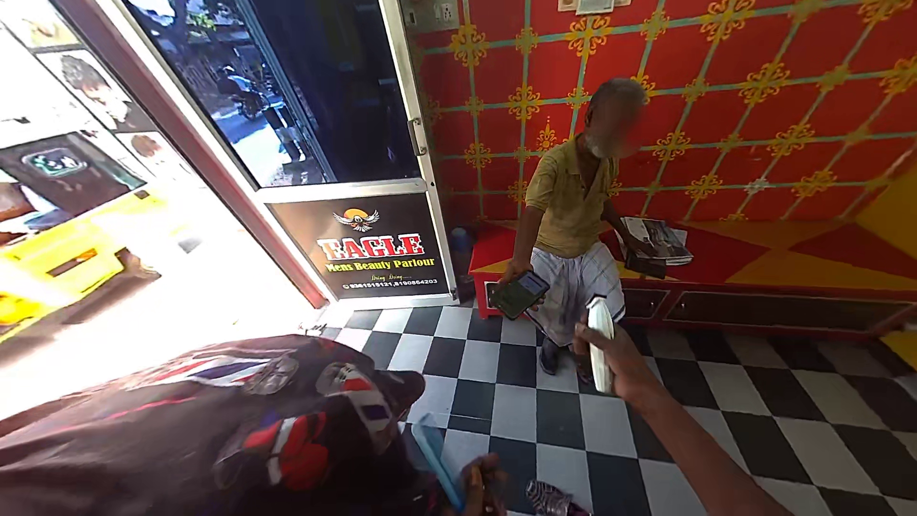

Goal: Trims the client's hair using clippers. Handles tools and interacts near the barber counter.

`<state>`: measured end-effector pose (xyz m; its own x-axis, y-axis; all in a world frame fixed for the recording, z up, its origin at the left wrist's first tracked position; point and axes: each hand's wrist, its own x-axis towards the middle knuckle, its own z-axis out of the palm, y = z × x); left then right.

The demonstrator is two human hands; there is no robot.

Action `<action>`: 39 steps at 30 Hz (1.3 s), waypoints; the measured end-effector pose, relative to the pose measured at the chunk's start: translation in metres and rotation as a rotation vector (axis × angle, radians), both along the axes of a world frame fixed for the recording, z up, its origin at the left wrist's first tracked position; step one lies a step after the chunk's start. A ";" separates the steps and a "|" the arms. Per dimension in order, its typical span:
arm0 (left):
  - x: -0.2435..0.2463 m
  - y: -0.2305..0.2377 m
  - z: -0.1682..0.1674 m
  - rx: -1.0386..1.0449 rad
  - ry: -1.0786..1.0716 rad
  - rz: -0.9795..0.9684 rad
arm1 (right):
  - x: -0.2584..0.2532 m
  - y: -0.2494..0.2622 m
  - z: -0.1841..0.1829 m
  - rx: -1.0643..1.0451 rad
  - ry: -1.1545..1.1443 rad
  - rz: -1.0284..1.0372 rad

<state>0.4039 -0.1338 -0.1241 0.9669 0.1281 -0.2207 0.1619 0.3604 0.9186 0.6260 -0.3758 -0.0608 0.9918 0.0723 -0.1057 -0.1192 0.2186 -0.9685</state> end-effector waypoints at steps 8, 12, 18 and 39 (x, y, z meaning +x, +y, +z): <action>0.237 -0.075 -0.021 -0.255 -0.005 0.290 | 0.222 -0.009 -0.065 -0.083 0.188 0.113; 0.275 -0.095 0.011 -0.384 -0.015 0.443 | 0.230 -0.011 -0.047 0.049 0.286 0.191; 0.301 -0.100 0.034 -0.377 -0.037 0.595 | 0.219 -0.020 -0.024 0.108 0.206 0.164; 0.093 -0.035 0.143 -0.007 -0.048 0.635 | -0.028 -0.022 0.025 0.329 0.340 0.430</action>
<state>0.4972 -0.1688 0.0191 0.7116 0.6785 -0.1823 -0.1266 0.3791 0.9167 0.5984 -0.3976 -0.0356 0.7818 0.5385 -0.3143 -0.5515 0.3620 -0.7515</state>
